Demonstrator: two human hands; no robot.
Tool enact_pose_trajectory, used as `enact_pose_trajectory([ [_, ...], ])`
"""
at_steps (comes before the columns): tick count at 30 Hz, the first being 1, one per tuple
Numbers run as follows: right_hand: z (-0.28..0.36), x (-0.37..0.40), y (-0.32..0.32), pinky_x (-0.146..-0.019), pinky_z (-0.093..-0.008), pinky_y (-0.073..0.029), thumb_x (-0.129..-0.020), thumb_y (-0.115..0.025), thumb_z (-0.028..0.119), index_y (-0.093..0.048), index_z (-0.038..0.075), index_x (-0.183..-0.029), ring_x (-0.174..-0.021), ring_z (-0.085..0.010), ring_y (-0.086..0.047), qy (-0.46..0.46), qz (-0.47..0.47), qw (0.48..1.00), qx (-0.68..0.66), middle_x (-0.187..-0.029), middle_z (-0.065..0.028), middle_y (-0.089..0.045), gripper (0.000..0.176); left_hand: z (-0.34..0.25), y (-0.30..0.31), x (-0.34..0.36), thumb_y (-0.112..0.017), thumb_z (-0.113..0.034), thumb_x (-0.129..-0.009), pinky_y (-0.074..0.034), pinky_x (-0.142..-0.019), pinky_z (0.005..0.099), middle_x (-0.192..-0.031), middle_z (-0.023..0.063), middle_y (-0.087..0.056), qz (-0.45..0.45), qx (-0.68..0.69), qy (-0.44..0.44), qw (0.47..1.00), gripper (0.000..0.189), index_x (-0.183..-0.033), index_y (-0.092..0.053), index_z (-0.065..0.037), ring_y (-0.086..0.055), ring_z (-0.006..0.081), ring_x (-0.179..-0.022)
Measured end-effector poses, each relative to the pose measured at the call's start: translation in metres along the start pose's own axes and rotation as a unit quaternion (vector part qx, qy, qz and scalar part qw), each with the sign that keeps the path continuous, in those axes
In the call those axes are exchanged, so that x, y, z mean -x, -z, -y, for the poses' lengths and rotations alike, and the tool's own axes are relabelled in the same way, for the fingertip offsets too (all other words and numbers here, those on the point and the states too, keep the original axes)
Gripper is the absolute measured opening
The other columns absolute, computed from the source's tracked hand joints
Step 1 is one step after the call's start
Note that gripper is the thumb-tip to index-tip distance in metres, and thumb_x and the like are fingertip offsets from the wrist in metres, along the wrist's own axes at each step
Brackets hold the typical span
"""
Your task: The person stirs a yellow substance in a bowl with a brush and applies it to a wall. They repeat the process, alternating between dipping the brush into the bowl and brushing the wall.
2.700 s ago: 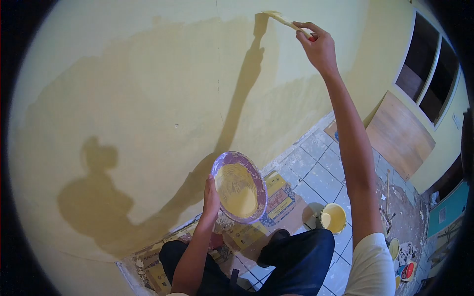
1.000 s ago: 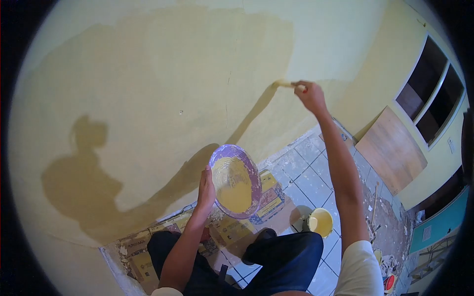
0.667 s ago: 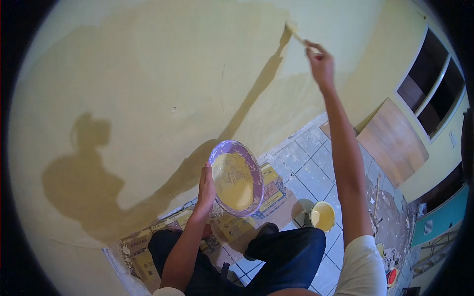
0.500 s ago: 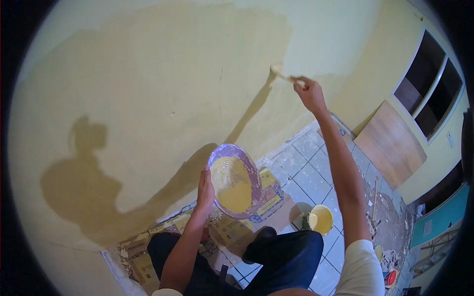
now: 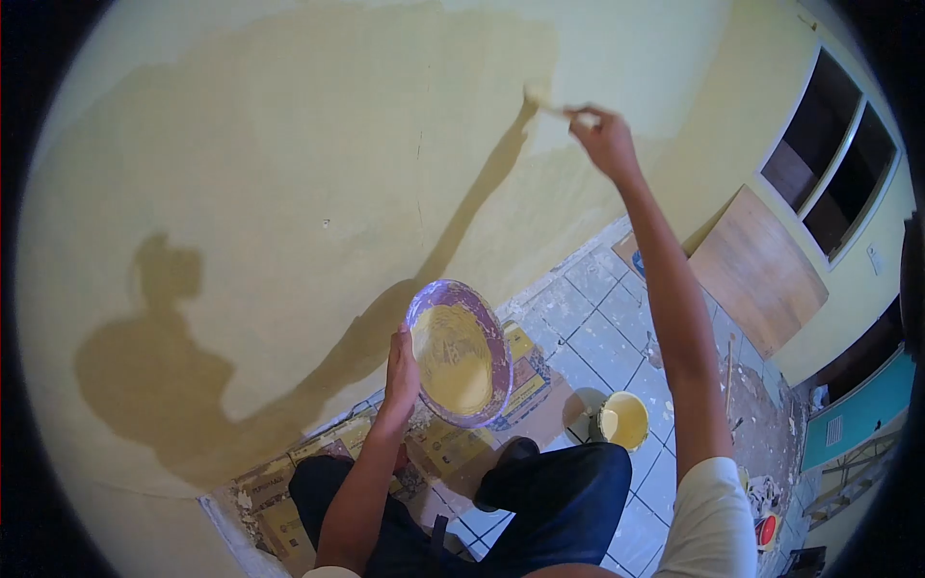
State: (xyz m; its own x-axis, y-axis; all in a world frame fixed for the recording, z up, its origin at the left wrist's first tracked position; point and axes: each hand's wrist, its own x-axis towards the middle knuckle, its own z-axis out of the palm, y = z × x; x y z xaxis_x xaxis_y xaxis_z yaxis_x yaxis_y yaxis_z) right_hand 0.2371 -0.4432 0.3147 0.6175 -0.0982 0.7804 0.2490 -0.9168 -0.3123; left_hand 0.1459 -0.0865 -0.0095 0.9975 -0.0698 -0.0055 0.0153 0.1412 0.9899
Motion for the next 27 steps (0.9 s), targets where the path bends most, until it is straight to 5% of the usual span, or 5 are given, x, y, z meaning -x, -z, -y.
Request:
enact_pose_trajectory([
  [6,-0.037,0.032,0.003,-0.084,-0.0417,-0.057,-0.081,-0.075,0.031,-0.081,0.018,-0.106,-0.09,-0.0329,-0.073,-0.052,0.187,0.976,0.097,-0.094,-0.0214,-0.074,0.029,0.003,0.004,-0.004,-0.028,-0.056,-0.11,-0.035,-0.112,0.0377,-0.132,0.0206,-0.056,0.009,0.005,-0.016,1.0,0.069,-0.137,-0.049,0.004,-0.051,0.0287,-0.127],
  [7,-0.028,0.021,0.009,-0.055,-0.0355,-0.045,-0.081,-0.075,0.025,-0.081,0.018,-0.11,-0.053,-0.0145,-0.052,0.005,0.136,0.987,0.087,-0.059,-0.0088,-0.059,0.03,-0.003,0.003,-0.003,-0.028,-0.055,-0.11,-0.035,-0.112,0.0378,-0.131,0.0204,-0.056,0.005,-0.006,-0.016,1.0,0.069,-0.137,-0.05,0.004,-0.051,0.0284,-0.127],
  [14,0.014,-0.034,0.035,-0.048,-0.03,-0.034,-0.088,-0.074,0.025,-0.079,0.014,-0.115,-0.049,-0.0068,-0.04,-0.036,-0.124,0.978,-0.165,-0.052,-0.002,-0.046,0.029,-0.012,-0.001,0.006,-0.028,-0.055,-0.11,-0.036,-0.112,0.0379,-0.134,0.0209,-0.056,-0.011,-0.008,-0.014,1.0,0.069,-0.139,-0.048,0.004,-0.05,0.028,-0.13],
  [20,-0.035,0.058,-0.074,-0.049,-0.0334,-0.034,-0.088,-0.076,0.023,-0.078,0.015,-0.114,-0.05,-0.0094,-0.038,-0.011,-0.09,0.992,-0.09,-0.054,-0.0045,-0.04,0.027,-0.001,0.002,-0.002,-0.027,-0.055,-0.11,-0.034,-0.113,0.0374,-0.136,0.0216,-0.054,0.011,-0.026,-0.027,0.999,0.07,-0.14,-0.047,0.004,-0.05,0.029,-0.131],
  [27,-0.074,0.091,-0.066,-0.063,-0.0431,-0.053,-0.079,-0.076,0.031,-0.081,0.02,-0.104,-0.062,-0.0298,-0.066,-0.019,0.132,0.989,0.062,-0.068,-0.0132,-0.067,0.029,-0.012,0.004,0.001,-0.027,-0.057,-0.109,-0.034,-0.114,0.0376,-0.138,0.0226,-0.054,-0.001,-0.025,-0.009,1.0,0.072,-0.141,-0.047,0.005,-0.049,0.0303,-0.133],
])
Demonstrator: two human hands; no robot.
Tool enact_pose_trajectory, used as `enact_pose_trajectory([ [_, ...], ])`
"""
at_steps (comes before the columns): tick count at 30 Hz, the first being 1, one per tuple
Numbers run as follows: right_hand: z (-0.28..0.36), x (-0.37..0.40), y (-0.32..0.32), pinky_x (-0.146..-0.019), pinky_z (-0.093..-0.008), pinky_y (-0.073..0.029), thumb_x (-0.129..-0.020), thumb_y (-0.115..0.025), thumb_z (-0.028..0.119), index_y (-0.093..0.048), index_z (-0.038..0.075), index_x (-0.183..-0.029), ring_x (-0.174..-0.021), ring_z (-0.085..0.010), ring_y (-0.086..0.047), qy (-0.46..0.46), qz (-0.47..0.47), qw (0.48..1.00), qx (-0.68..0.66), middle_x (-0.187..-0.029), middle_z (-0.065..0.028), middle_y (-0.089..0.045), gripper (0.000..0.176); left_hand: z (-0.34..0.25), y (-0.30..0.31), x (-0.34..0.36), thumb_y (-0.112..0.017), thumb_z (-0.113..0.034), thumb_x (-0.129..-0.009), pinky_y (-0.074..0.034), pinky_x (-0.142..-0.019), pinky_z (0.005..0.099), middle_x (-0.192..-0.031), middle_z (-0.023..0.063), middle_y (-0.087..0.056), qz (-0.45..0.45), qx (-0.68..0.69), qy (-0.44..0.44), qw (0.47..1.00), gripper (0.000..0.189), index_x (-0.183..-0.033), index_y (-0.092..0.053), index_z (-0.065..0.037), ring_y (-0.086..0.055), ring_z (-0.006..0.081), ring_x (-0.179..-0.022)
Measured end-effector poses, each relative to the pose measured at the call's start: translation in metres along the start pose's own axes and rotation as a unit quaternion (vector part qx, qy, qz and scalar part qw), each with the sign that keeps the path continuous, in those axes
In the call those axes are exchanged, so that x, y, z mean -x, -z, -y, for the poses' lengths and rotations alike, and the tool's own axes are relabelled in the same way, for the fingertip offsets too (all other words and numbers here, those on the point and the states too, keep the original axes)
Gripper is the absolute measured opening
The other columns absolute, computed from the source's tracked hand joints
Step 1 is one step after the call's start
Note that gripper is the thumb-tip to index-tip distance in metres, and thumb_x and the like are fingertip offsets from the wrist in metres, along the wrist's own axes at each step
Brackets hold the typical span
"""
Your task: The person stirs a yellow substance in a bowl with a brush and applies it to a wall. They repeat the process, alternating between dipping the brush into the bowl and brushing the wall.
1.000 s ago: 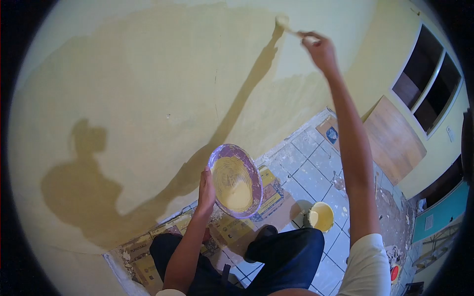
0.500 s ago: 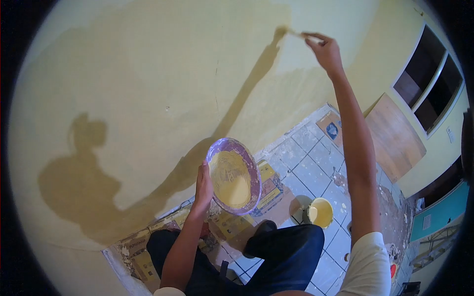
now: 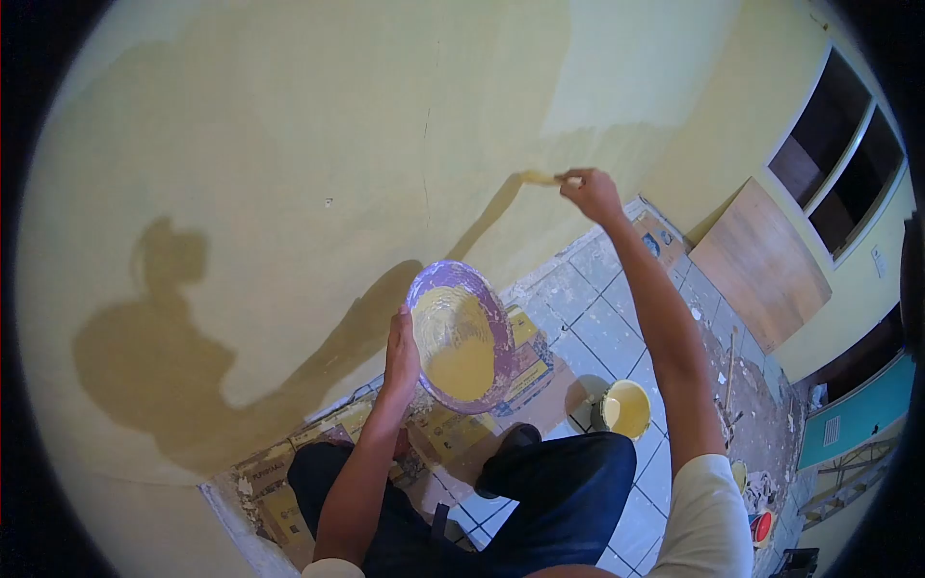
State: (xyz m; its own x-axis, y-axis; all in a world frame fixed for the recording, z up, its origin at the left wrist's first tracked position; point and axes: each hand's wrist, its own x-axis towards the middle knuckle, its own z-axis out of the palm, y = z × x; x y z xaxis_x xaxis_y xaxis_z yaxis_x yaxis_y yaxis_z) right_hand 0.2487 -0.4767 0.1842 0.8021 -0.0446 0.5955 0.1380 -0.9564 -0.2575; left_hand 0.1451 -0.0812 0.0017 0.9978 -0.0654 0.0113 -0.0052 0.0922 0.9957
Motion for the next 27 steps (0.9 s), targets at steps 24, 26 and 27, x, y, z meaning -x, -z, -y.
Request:
enact_pose_trajectory([
  [24,0.068,-0.091,0.132,-0.067,-0.0414,-0.054,-0.079,-0.08,0.038,-0.081,0.021,-0.102,-0.066,-0.0276,-0.067,0.002,-0.024,0.998,0.064,-0.07,-0.0123,-0.07,0.029,0.016,-0.004,-0.006,-0.029,-0.058,-0.109,-0.033,-0.115,0.0379,-0.142,0.0209,-0.053,0.02,0.019,0.016,1.0,0.071,-0.144,-0.046,0.001,-0.048,0.0292,-0.135],
  [26,0.086,-0.118,0.174,-0.057,-0.0373,-0.049,-0.082,-0.08,0.037,-0.08,0.02,-0.106,-0.053,-0.0191,-0.057,0.034,-0.131,0.99,0.04,-0.06,-0.0096,-0.063,0.03,0.012,0.0,-0.004,-0.029,-0.058,-0.109,-0.032,-0.116,0.0374,-0.144,0.021,-0.052,0.0,0.007,0.023,1.0,0.071,-0.145,-0.046,0.001,-0.047,0.0294,-0.137],
  [27,0.092,-0.127,0.191,-0.054,-0.0365,-0.046,-0.083,-0.079,0.035,-0.08,0.02,-0.108,-0.05,-0.0172,-0.053,0.048,-0.18,0.982,0.009,-0.058,-0.0081,-0.061,0.029,0.005,0.0,-0.001,-0.03,-0.057,-0.109,-0.032,-0.116,0.0371,-0.145,0.0207,-0.051,0.002,0.008,0.034,0.999,0.07,-0.146,-0.045,0.001,-0.046,0.0292,-0.137],
])
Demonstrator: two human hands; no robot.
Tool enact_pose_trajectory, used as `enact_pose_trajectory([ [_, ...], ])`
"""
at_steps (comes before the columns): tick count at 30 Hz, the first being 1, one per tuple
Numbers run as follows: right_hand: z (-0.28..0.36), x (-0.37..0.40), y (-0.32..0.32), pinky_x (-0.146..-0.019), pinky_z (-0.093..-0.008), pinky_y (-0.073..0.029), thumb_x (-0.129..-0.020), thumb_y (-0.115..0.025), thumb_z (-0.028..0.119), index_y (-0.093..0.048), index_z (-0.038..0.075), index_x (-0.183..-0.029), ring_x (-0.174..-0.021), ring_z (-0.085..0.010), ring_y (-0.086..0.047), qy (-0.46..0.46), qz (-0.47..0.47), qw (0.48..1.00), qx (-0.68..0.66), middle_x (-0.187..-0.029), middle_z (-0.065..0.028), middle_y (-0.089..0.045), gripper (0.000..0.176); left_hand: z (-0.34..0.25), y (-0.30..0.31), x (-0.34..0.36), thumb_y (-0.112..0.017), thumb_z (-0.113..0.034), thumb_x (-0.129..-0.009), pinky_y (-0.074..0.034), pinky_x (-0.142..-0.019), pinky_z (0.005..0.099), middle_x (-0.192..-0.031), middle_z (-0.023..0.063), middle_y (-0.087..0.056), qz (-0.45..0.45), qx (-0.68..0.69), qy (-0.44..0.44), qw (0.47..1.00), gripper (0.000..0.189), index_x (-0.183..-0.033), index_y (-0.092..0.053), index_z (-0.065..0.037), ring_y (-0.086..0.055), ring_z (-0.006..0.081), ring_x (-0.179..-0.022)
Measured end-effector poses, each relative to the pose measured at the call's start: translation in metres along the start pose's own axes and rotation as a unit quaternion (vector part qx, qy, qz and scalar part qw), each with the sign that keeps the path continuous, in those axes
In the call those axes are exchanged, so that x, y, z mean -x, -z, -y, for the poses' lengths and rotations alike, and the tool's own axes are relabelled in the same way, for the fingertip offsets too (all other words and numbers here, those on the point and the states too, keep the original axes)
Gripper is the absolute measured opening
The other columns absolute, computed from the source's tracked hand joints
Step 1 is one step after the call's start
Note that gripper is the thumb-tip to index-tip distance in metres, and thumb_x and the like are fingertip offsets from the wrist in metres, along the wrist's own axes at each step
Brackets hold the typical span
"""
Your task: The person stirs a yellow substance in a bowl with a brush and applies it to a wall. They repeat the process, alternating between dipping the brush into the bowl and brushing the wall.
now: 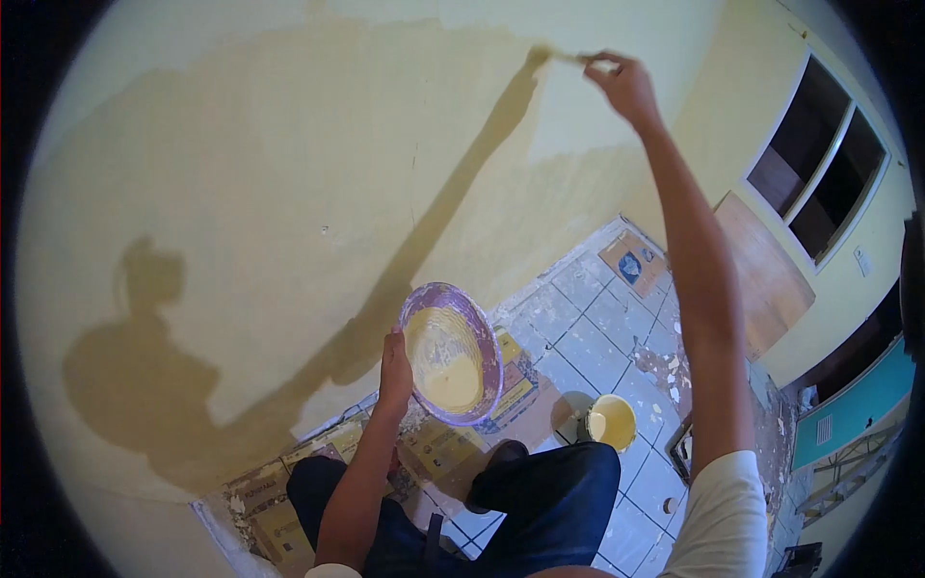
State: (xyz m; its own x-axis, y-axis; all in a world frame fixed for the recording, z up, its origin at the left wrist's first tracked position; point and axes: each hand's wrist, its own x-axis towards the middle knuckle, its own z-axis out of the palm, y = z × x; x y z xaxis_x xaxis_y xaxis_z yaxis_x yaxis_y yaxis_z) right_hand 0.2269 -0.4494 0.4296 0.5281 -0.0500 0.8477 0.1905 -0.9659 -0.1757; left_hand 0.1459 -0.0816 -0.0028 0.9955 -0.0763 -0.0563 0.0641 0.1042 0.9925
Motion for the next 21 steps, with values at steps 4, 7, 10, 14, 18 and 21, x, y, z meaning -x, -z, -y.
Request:
enact_pose_trajectory([
  [4,0.025,-0.012,0.012,-0.047,-0.033,-0.035,-0.086,-0.078,0.03,-0.08,0.019,-0.11,-0.046,-0.0104,-0.04,-0.004,-0.135,0.977,-0.166,-0.05,-0.0031,-0.049,0.026,0.001,-0.005,0.005,-0.031,-0.056,-0.109,-0.032,-0.116,0.0374,-0.145,0.0204,-0.051,0.013,0.022,0.001,1.0,0.069,-0.145,-0.045,0.001,-0.046,0.029,-0.137],
  [7,0.018,0.036,-0.04,-0.048,-0.0367,-0.036,-0.085,-0.081,0.033,-0.079,0.016,-0.108,-0.047,-0.0133,-0.042,-0.039,-0.083,0.993,-0.075,-0.053,-0.0078,-0.05,0.028,0.003,0.002,0.002,-0.031,-0.055,-0.109,-0.033,-0.115,0.0383,-0.142,0.0203,-0.052,0.026,0.041,-0.03,0.998,0.068,-0.144,-0.046,0.001,-0.047,0.0291,-0.135],
  [10,0.012,0.122,-0.105,-0.048,-0.0359,-0.035,-0.084,-0.081,0.027,-0.078,0.015,-0.11,-0.049,-0.0136,-0.04,-0.08,-0.078,0.99,-0.087,-0.054,-0.0068,-0.047,0.029,-0.004,0.004,0.005,-0.029,-0.054,-0.11,-0.034,-0.114,0.0377,-0.137,0.0193,-0.054,0.033,0.047,-0.046,0.997,0.067,-0.142,-0.047,0.001,-0.05,0.0282,-0.131],
  [14,-0.034,0.18,-0.121,-0.052,-0.0383,-0.042,-0.081,-0.079,0.03,-0.079,0.017,-0.106,-0.051,-0.0192,-0.051,-0.019,0.062,0.998,-0.026,-0.057,-0.0109,-0.055,0.028,-0.023,0.007,0.014,-0.028,-0.055,-0.11,-0.035,-0.112,0.037,-0.134,0.0189,-0.055,-0.002,-0.011,-0.055,0.998,0.067,-0.141,-0.048,0.001,-0.051,0.0275,-0.128],
  [18,-0.012,0.127,-0.078,-0.052,-0.039,-0.044,-0.08,-0.078,0.032,-0.08,0.02,-0.105,-0.051,-0.0221,-0.057,0.004,0.155,0.988,0.029,-0.058,-0.0127,-0.058,0.028,-0.021,0.004,0.012,-0.028,-0.058,-0.109,-0.035,-0.112,0.038,-0.133,0.0193,-0.055,0.012,0.031,-0.049,0.998,0.07,-0.139,-0.049,0.002,-0.051,0.0291,-0.128],
  [21,0.031,0.067,-0.032,-0.057,-0.0414,-0.048,-0.081,-0.079,0.034,-0.08,0.02,-0.104,-0.055,-0.0253,-0.06,-0.028,0.04,0.999,0.005,-0.061,-0.0134,-0.063,0.027,-0.003,0.003,0.001,-0.028,-0.059,-0.109,-0.035,-0.112,0.0381,-0.133,0.0193,-0.055,0.012,0.03,-0.044,0.999,0.071,-0.138,-0.049,0.002,-0.052,0.0297,-0.127],
])
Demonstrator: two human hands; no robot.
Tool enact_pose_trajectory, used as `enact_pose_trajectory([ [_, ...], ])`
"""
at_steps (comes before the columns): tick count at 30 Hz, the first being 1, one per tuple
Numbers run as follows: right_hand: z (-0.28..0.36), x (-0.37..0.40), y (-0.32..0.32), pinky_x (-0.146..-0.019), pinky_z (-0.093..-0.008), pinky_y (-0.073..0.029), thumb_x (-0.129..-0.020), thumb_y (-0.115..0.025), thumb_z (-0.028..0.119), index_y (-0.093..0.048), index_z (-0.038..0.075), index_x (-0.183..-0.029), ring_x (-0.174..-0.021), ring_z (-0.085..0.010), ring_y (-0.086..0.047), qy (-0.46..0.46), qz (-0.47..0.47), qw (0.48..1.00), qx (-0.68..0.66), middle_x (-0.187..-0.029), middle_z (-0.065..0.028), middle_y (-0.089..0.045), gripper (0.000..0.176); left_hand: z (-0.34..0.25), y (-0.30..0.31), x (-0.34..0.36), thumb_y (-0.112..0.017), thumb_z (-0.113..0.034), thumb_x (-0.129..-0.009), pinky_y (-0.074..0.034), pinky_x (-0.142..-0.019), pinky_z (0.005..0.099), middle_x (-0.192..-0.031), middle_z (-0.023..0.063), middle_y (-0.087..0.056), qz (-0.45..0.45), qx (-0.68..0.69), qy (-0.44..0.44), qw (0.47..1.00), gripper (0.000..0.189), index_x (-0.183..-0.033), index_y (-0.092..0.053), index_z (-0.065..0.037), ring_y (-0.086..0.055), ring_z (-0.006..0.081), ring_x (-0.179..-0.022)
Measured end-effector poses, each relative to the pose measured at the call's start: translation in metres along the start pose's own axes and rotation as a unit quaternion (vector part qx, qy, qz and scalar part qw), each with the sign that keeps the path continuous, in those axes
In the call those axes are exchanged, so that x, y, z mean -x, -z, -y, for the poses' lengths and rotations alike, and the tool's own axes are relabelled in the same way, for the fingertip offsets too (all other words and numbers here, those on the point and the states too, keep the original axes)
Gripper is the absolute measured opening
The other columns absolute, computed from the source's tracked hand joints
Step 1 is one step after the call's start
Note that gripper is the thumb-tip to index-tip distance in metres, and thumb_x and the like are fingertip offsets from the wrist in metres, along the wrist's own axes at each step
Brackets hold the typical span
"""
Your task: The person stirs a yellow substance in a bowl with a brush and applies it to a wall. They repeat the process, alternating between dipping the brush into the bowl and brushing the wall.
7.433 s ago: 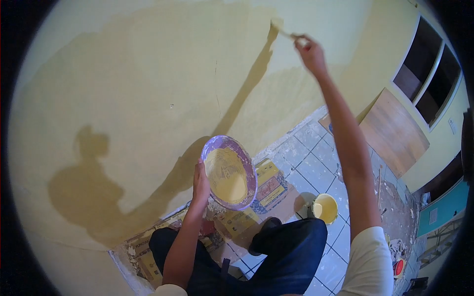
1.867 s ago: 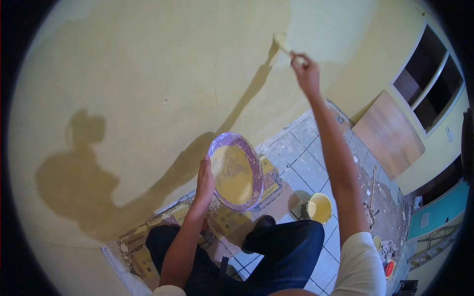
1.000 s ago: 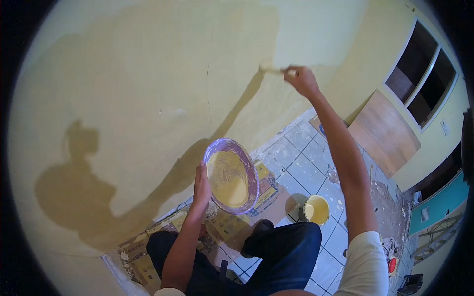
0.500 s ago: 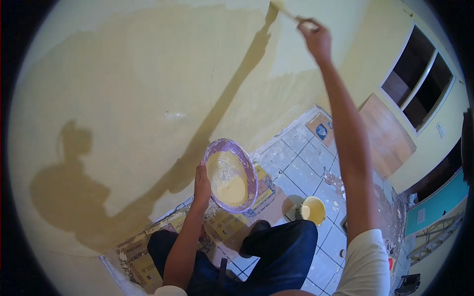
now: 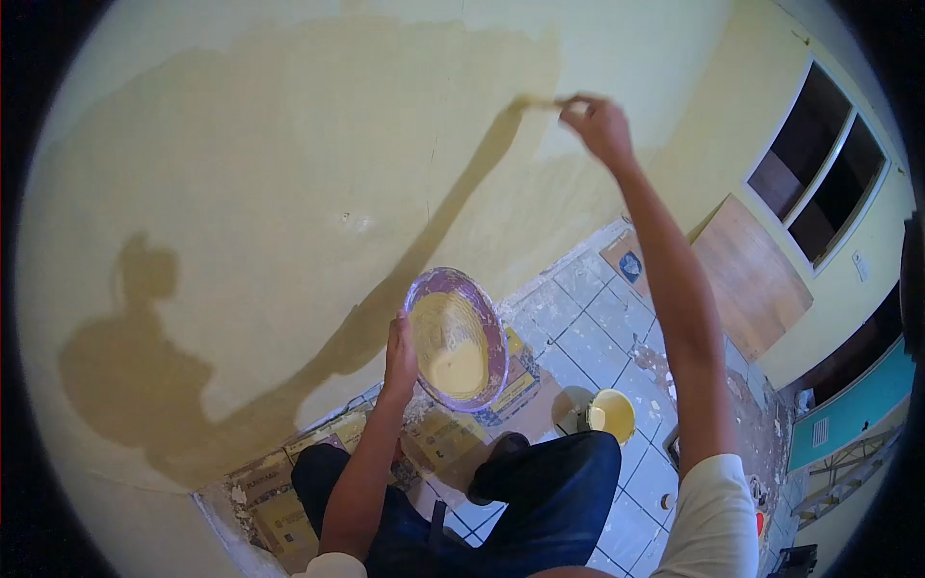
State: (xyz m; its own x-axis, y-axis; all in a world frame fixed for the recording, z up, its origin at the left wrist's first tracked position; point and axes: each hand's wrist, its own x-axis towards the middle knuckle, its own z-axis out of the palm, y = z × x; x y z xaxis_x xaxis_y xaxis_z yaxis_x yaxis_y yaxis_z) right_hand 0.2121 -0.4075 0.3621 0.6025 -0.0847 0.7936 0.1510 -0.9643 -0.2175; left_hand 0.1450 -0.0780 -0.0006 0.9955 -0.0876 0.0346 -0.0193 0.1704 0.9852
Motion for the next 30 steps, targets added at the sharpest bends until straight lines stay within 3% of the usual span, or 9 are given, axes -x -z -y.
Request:
enact_pose_trajectory([
  [3,0.016,-0.032,0.026,-0.048,-0.0352,-0.037,-0.083,-0.079,0.029,-0.08,0.017,-0.108,-0.046,-0.0119,-0.044,-0.002,-0.194,0.97,-0.145,-0.051,-0.0064,-0.053,0.027,0.008,-0.002,-0.002,-0.028,-0.059,-0.108,-0.035,-0.112,0.0377,-0.133,0.0188,-0.056,-0.009,0.0,-0.001,1.0,0.071,-0.138,-0.049,0.002,-0.052,0.0297,-0.126],
  [6,0.018,-0.032,0.015,-0.047,-0.0341,-0.035,-0.084,-0.08,0.028,-0.079,0.015,-0.108,-0.046,-0.01,-0.04,0.007,-0.175,0.973,-0.151,-0.049,-0.0029,-0.048,0.028,0.006,-0.002,-0.002,-0.028,-0.059,-0.108,-0.036,-0.111,0.0375,-0.131,0.0188,-0.056,-0.005,0.0,-0.008,1.0,0.071,-0.137,-0.049,0.002,-0.052,0.0294,-0.125],
  [10,0.018,0.054,-0.059,-0.051,-0.0409,-0.043,-0.083,-0.081,0.03,-0.077,0.014,-0.109,-0.049,-0.0256,-0.052,-0.018,-0.07,0.993,-0.095,-0.056,-0.0153,-0.053,0.031,-0.011,-0.005,0.006,-0.027,-0.06,-0.109,-0.037,-0.108,0.0376,-0.126,0.019,-0.057,0.0,0.01,-0.023,1.0,0.071,-0.135,-0.051,0.002,-0.053,0.0282,-0.122],
  [11,0.008,0.076,-0.078,-0.045,-0.0377,-0.033,-0.083,-0.08,0.027,-0.078,0.011,-0.108,-0.044,-0.0135,-0.037,0.01,-0.062,0.994,-0.089,-0.049,-0.0101,-0.042,0.029,-0.016,-0.005,0.008,-0.027,-0.06,-0.109,-0.037,-0.108,0.0376,-0.126,0.019,-0.057,-0.005,0.011,-0.024,1.0,0.071,-0.135,-0.051,0.002,-0.053,0.0282,-0.122],
  [14,-0.02,0.123,-0.104,-0.06,-0.0428,-0.051,-0.077,-0.081,0.03,-0.08,0.021,-0.106,-0.058,-0.0261,-0.063,0.067,0.085,0.994,-0.033,-0.063,-0.0132,-0.063,0.03,-0.024,0.002,0.01,-0.028,-0.06,-0.109,-0.039,-0.106,0.0374,-0.122,0.0179,-0.058,-0.001,-0.018,-0.019,1.0,0.07,-0.133,-0.051,0.002,-0.054,0.0256,-0.119],
  [17,-0.003,0.102,-0.083,-0.069,-0.0471,-0.056,-0.08,-0.078,0.035,-0.08,0.02,-0.1,-0.076,-0.0351,-0.071,0.013,0.18,0.982,0.051,-0.084,-0.0157,-0.074,0.025,-0.022,-0.001,0.007,-0.028,-0.059,-0.109,-0.039,-0.106,0.0374,-0.12,0.0172,-0.059,-0.009,-0.016,-0.022,1.0,0.069,-0.132,-0.052,0.002,-0.055,0.0249,-0.117],
  [22,0.036,0.007,0.014,-0.052,-0.0387,-0.046,-0.082,-0.08,0.035,-0.081,0.021,-0.107,-0.049,-0.0225,-0.054,0.02,-0.018,1.0,-0.014,-0.059,-0.0143,-0.062,0.028,-0.026,-0.001,0.013,-0.03,-0.059,-0.108,-0.04,-0.105,0.0368,-0.119,0.0162,-0.059,-0.022,-0.022,-0.009,0.999,0.068,-0.129,-0.052,0.002,-0.055,0.0242,-0.115],
  [25,0.05,-0.01,0.041,-0.047,-0.0319,-0.034,-0.087,-0.076,0.025,-0.079,0.015,-0.112,-0.047,-0.0065,-0.04,0.003,-0.148,0.974,-0.171,-0.05,-0.0001,-0.048,0.027,-0.019,0.0,0.011,-0.032,-0.06,-0.108,-0.039,-0.105,0.0358,-0.12,0.0156,-0.059,-0.013,-0.018,-0.04,0.999,0.067,-0.129,-0.052,0.001,-0.054,0.0228,-0.116],
  [30,0.043,0.04,-0.043,-0.055,-0.0376,-0.045,-0.085,-0.075,0.026,-0.078,0.013,-0.111,-0.053,-0.0219,-0.054,0.002,-0.054,0.995,-0.085,-0.063,-0.0138,-0.061,0.029,-0.019,-0.004,0.007,-0.032,-0.059,-0.108,-0.041,-0.104,0.0365,-0.119,0.0177,-0.06,-0.015,-0.018,-0.035,0.999,0.067,-0.129,-0.053,0.001,-0.055,0.0256,-0.115],
])
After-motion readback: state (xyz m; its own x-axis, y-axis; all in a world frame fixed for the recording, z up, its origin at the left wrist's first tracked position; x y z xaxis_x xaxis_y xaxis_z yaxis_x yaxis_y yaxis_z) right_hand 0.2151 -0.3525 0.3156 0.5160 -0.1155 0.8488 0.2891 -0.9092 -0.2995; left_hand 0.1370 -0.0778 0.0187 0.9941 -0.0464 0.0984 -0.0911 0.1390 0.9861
